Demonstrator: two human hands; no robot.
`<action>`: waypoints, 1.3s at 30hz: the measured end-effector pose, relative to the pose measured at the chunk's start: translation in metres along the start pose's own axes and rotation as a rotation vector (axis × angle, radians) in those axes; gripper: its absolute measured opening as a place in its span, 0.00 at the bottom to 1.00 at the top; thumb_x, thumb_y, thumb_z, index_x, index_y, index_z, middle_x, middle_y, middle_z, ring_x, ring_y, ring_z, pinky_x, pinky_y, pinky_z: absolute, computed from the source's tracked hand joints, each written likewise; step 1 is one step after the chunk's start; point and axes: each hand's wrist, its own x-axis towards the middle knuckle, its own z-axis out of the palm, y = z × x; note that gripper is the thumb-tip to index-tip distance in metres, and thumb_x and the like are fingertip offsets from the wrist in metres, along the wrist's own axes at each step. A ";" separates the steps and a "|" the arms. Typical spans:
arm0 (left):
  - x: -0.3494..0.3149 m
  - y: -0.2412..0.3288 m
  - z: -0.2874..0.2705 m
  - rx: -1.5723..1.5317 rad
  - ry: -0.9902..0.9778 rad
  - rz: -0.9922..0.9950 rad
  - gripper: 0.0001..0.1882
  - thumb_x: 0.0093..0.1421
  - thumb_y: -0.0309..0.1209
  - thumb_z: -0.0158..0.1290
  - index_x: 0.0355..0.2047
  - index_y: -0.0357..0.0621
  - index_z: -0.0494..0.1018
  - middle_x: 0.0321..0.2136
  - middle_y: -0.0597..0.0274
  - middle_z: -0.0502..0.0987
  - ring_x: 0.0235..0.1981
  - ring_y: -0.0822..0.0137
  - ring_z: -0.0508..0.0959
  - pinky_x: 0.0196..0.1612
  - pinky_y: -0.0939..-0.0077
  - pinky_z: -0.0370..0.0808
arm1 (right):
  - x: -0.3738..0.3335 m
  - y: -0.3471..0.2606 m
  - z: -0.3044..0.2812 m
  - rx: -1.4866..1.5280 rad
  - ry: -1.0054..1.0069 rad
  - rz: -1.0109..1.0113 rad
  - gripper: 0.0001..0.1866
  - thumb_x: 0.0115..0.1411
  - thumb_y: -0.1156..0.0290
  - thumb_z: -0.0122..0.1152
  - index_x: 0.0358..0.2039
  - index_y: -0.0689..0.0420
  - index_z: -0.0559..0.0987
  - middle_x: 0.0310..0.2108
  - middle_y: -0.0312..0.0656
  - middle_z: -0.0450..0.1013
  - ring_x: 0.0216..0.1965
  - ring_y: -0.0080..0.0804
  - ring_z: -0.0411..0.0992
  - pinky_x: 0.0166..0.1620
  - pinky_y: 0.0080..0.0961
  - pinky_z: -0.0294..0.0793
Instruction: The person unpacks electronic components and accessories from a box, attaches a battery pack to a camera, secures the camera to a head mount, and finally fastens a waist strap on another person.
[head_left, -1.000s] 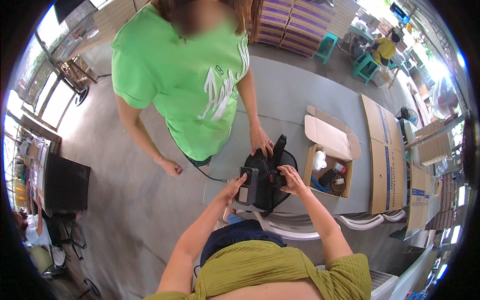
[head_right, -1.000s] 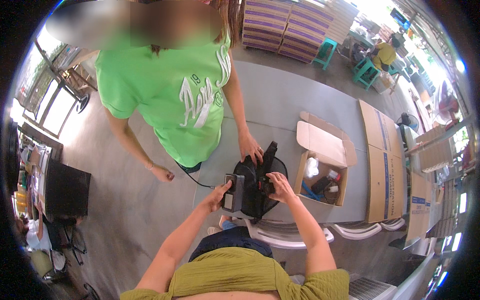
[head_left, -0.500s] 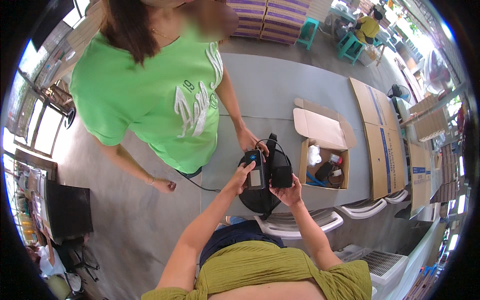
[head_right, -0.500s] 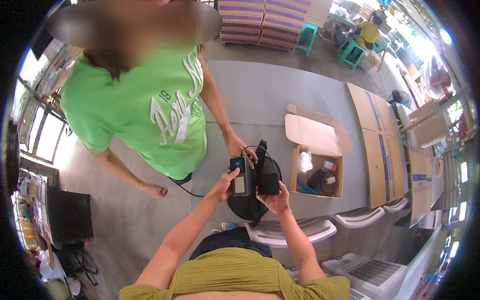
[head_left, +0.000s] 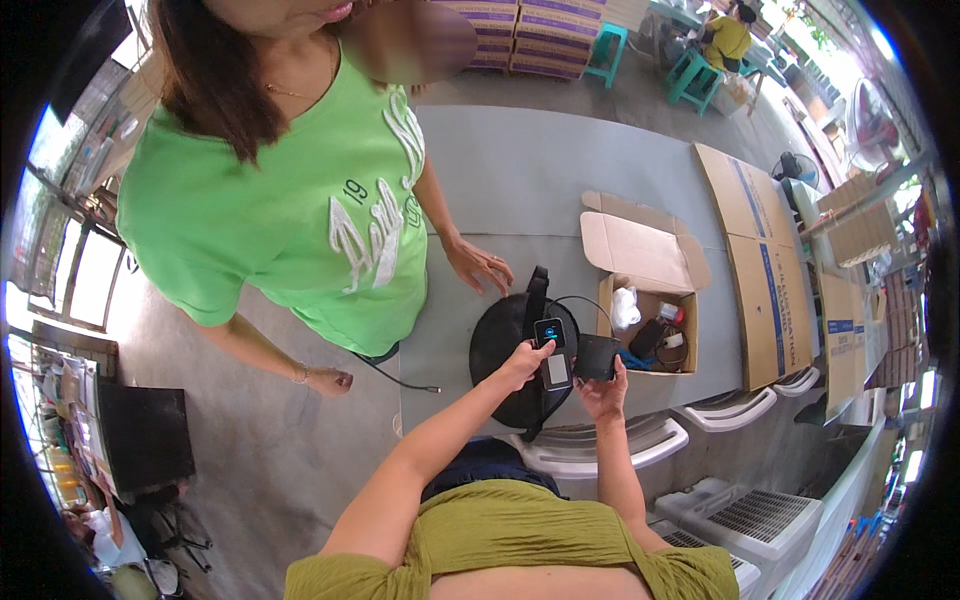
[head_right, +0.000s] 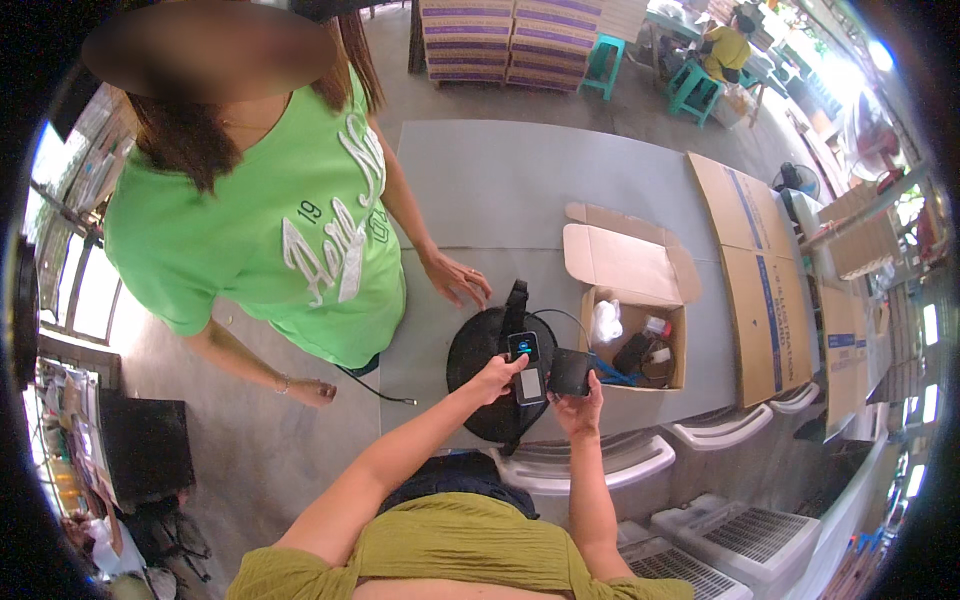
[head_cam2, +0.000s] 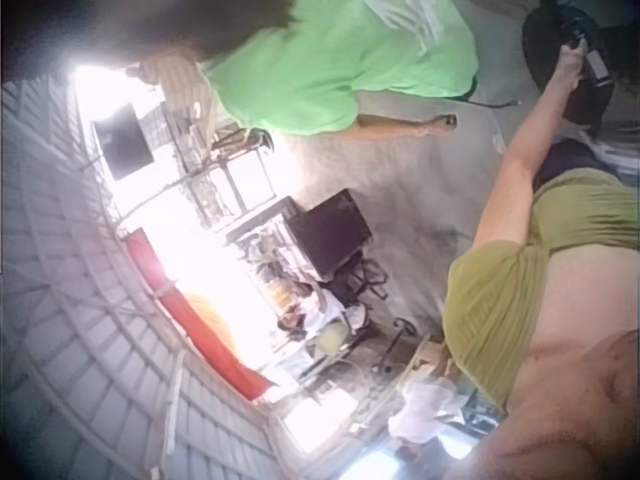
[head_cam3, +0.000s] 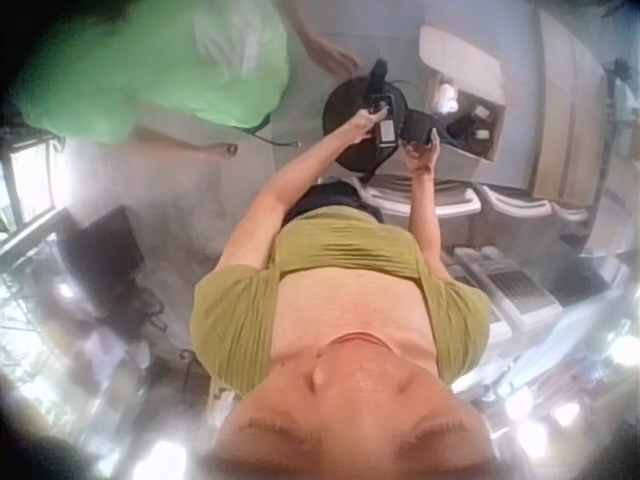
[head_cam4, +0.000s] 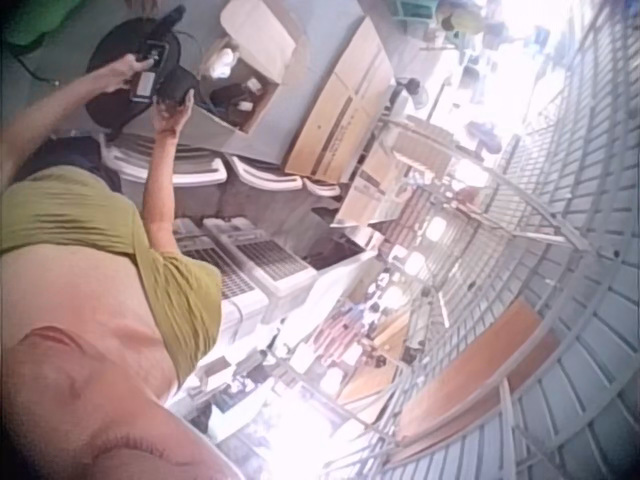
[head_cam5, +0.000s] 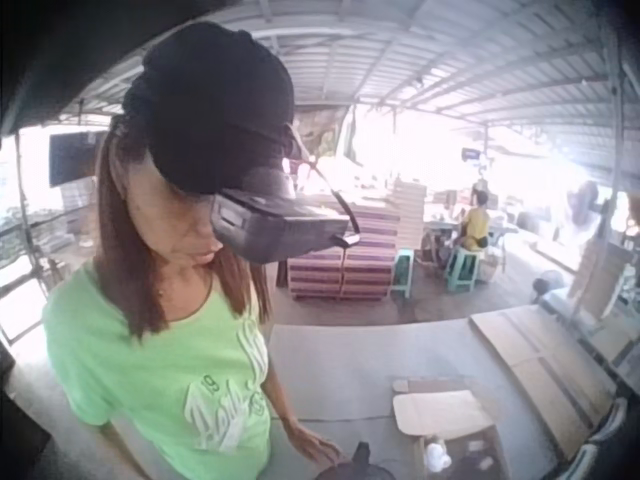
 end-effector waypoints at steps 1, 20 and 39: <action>0.013 -0.012 -0.006 0.107 0.127 0.117 0.39 0.57 0.50 0.59 0.57 0.35 0.59 0.49 0.47 0.72 0.57 0.56 0.69 0.61 0.53 0.62 | 0.000 0.001 0.005 -0.017 -0.025 0.014 0.29 0.55 0.46 0.61 0.51 0.52 0.75 0.46 0.43 0.75 0.48 0.42 0.73 0.50 0.42 0.71; 0.043 -0.034 -0.048 0.475 0.511 0.245 0.48 0.55 0.43 0.59 0.63 0.24 0.47 0.57 0.31 0.64 0.57 0.42 0.69 0.60 0.62 0.66 | 0.011 0.040 0.063 -0.252 -0.026 0.110 0.17 0.58 0.62 0.58 0.46 0.55 0.74 0.42 0.37 0.75 0.44 0.34 0.74 0.43 0.40 0.76; -0.056 -0.024 -0.079 0.188 0.201 0.433 0.28 0.65 0.32 0.48 0.62 0.32 0.58 0.59 0.46 0.65 0.61 0.59 0.65 0.62 0.68 0.60 | 0.014 0.146 0.087 -1.538 0.473 -0.882 0.43 0.37 0.61 0.77 0.49 0.66 0.64 0.45 0.56 0.62 0.51 0.54 0.60 0.56 0.44 0.60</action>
